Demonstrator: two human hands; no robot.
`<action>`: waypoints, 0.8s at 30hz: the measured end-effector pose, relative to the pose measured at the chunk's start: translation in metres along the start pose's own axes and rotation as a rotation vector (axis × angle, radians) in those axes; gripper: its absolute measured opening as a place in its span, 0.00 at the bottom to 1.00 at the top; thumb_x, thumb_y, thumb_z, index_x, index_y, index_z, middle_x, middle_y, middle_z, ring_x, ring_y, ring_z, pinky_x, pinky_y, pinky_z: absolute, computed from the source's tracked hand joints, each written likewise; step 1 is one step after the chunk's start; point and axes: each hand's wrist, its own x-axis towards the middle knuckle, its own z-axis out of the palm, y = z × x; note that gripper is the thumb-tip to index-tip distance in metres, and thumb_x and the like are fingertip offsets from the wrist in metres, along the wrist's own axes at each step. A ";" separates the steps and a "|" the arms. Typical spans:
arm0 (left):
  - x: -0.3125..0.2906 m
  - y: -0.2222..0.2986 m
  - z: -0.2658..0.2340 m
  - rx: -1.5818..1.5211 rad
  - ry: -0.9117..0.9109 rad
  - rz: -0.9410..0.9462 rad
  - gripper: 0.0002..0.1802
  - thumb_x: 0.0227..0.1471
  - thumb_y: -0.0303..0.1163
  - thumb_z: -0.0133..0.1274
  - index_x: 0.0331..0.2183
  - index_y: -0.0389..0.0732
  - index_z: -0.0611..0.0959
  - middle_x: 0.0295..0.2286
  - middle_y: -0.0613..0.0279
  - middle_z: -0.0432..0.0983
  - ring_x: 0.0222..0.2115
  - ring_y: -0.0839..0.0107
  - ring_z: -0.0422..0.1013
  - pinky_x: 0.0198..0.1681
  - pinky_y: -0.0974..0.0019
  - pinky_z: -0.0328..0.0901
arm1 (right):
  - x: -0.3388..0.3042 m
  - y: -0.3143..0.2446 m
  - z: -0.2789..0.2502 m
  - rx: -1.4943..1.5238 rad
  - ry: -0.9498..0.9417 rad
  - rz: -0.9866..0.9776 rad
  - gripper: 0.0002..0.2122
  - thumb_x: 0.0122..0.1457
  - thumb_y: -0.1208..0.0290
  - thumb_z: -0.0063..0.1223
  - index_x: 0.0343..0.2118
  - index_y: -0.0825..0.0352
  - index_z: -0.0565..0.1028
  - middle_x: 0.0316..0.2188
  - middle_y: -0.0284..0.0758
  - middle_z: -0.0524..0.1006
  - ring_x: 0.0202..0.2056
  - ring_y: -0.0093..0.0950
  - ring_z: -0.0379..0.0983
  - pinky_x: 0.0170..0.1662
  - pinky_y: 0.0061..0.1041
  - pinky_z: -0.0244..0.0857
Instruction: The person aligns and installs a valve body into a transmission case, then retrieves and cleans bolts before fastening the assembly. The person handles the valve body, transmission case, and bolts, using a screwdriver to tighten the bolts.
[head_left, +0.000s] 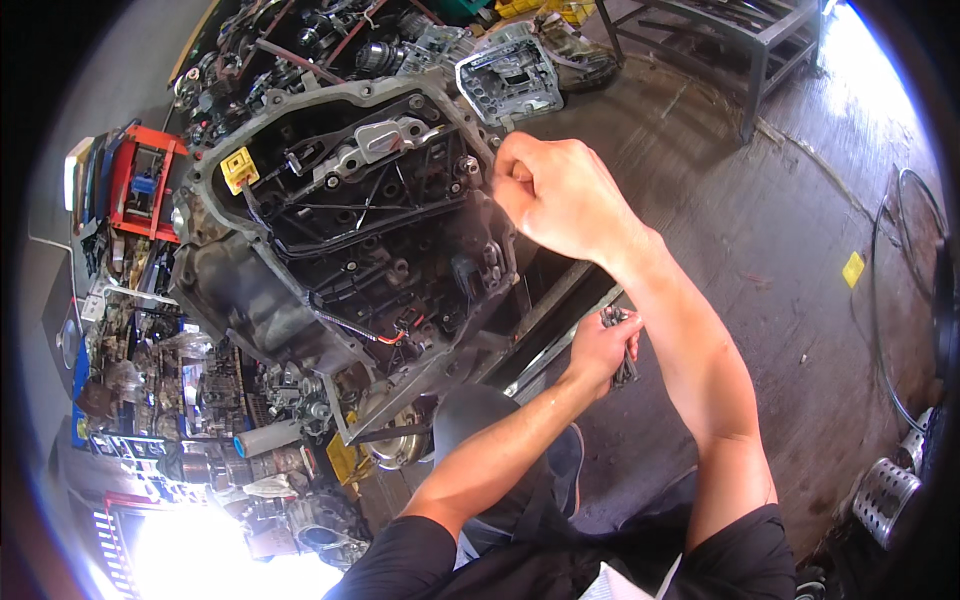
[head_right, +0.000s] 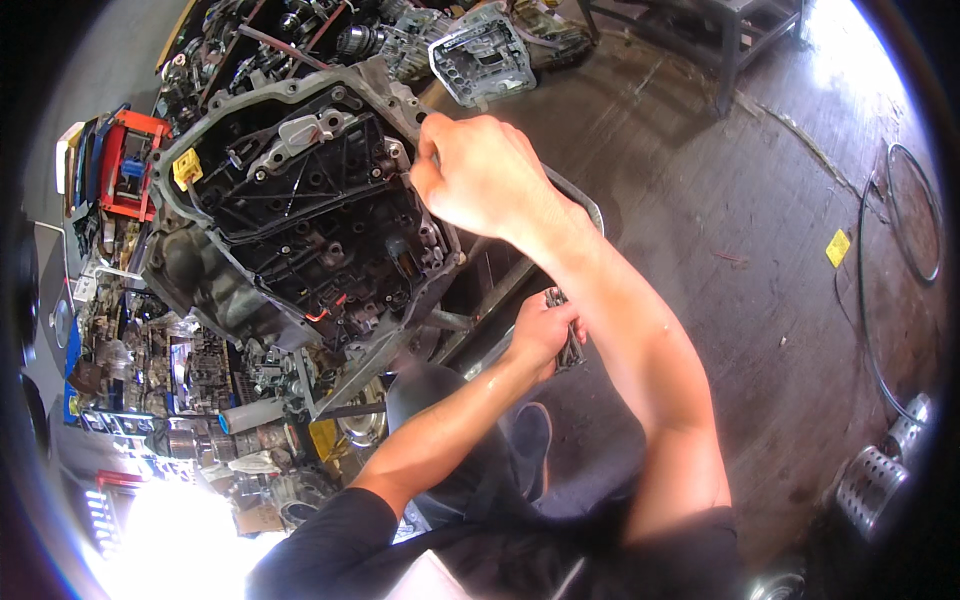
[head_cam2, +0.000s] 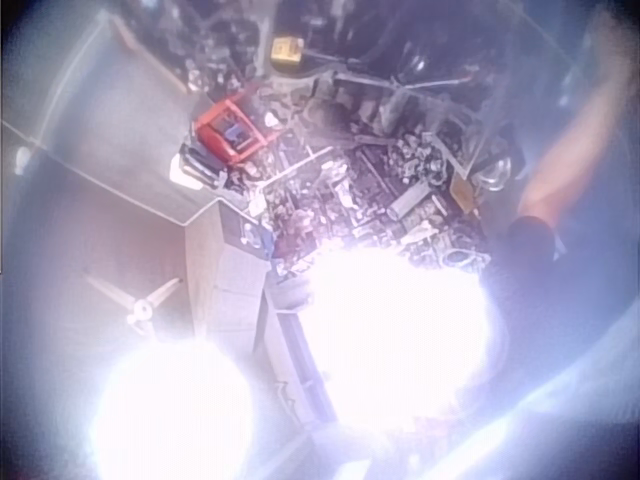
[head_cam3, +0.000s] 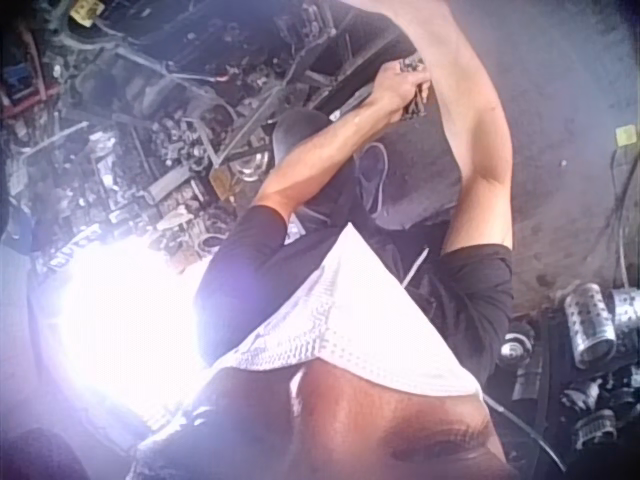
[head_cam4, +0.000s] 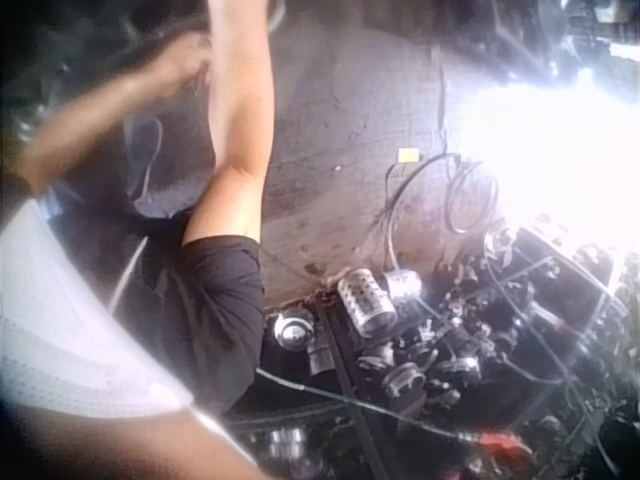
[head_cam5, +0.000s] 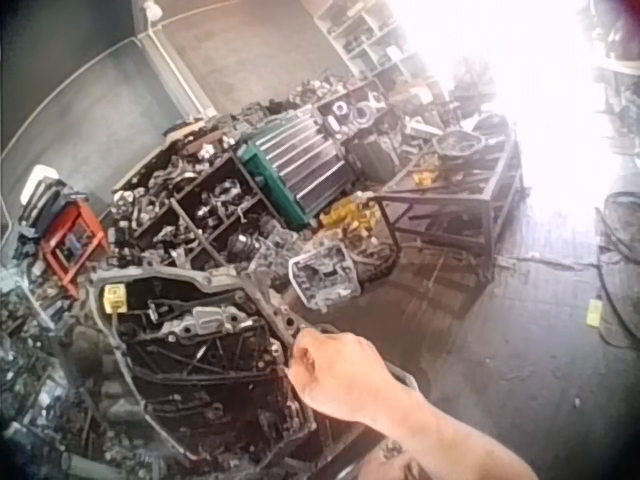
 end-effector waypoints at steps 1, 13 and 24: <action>0.001 0.000 0.000 0.016 0.003 0.008 0.04 0.55 0.22 0.52 0.27 0.36 0.78 0.19 0.64 0.73 0.17 0.75 0.68 0.22 0.69 0.64 | -0.002 -0.001 0.002 -0.098 0.057 -0.031 0.05 0.58 0.76 0.56 0.37 0.66 0.76 0.23 0.41 0.78 0.27 0.43 0.79 0.33 0.38 0.71; -0.002 -0.001 0.008 0.003 0.068 0.106 0.04 0.52 0.19 0.49 0.28 0.34 0.78 0.19 0.61 0.74 0.18 0.73 0.70 0.22 0.67 0.65 | -0.006 -0.009 0.012 -0.208 0.008 -0.040 0.09 0.50 0.78 0.54 0.36 0.67 0.73 0.30 0.43 0.80 0.31 0.48 0.79 0.36 0.45 0.73; -0.011 0.020 -0.012 -0.147 0.108 0.064 0.05 0.61 0.26 0.58 0.33 0.36 0.80 0.20 0.65 0.73 0.18 0.75 0.69 0.23 0.69 0.65 | -0.005 -0.013 0.007 -0.122 -0.033 0.017 0.11 0.50 0.78 0.53 0.38 0.68 0.71 0.28 0.49 0.79 0.33 0.52 0.78 0.37 0.46 0.72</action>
